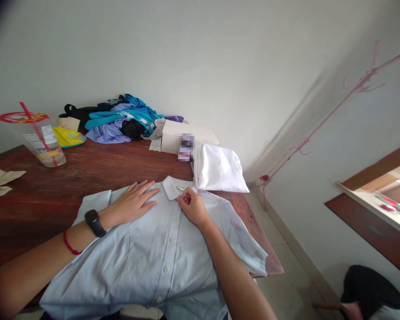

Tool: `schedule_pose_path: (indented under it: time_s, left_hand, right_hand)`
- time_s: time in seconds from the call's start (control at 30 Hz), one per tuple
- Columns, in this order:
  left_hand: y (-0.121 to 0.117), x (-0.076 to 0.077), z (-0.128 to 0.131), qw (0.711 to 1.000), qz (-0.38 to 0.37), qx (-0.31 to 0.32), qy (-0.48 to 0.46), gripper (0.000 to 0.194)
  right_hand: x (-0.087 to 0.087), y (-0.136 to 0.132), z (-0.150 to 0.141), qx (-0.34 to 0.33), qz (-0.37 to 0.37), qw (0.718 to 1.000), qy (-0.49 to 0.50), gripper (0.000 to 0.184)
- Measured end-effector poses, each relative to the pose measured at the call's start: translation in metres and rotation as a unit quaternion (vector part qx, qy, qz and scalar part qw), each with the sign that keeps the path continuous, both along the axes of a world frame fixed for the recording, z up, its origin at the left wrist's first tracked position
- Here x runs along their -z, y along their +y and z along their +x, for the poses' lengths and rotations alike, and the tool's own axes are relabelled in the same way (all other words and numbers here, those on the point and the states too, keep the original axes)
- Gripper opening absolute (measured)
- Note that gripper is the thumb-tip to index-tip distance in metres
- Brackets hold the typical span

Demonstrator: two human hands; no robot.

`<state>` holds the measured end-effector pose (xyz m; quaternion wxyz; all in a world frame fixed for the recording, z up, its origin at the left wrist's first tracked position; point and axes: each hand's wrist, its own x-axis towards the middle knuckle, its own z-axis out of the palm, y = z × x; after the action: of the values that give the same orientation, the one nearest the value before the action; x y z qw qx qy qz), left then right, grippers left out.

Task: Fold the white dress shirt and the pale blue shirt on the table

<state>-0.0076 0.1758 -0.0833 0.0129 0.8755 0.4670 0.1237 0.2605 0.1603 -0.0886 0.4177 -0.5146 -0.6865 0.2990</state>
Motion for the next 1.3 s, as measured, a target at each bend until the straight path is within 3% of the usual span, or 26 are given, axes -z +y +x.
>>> schedule_pose_path:
  time_s: [0.3,0.5,0.73,0.9,1.0,1.1,1.2,1.3]
  left_hand:
    - [0.01,-0.002,0.0,0.991,0.038,-0.025,-0.122,0.032]
    - [0.014,-0.008,0.0,0.956,0.007,-0.047,-0.288,0.047]
    - [0.0,-0.027,0.006,0.95,-0.026,0.047,-0.307,0.026]
    - [-0.006,-0.028,0.008,0.95,-0.082,0.074,-0.293,0.038]
    - [-0.007,-0.026,0.01,0.942,-0.1,0.06,-0.315,0.053]
    - [-0.006,-0.024,0.009,0.942,-0.099,0.005,-0.32,0.063]
    - [-0.002,-0.024,0.008,0.94,-0.108,-0.051,-0.32,0.062]
    - [0.002,-0.021,0.006,0.927,-0.148,-0.055,-0.341,0.062]
  right_hand:
    - [-0.001,0.0,0.001,-0.01,-0.007,1.0,-0.011,0.029]
    - [-0.004,-0.002,0.0,-0.01,-0.004,1.0,-0.01,0.029]
    - [0.001,0.002,0.004,0.025,0.028,0.999,0.019,0.021]
    - [0.002,0.003,0.006,0.043,0.012,0.999,-0.002,0.027]
    - [0.003,0.003,0.006,0.043,0.004,0.999,-0.007,0.029]
    - [0.003,0.003,0.007,0.055,-0.003,0.998,-0.026,0.032]
    - [0.002,0.002,0.007,0.07,0.0,0.996,-0.049,0.032]
    - [-0.001,0.0,0.006,0.058,-0.002,0.997,-0.052,0.03]
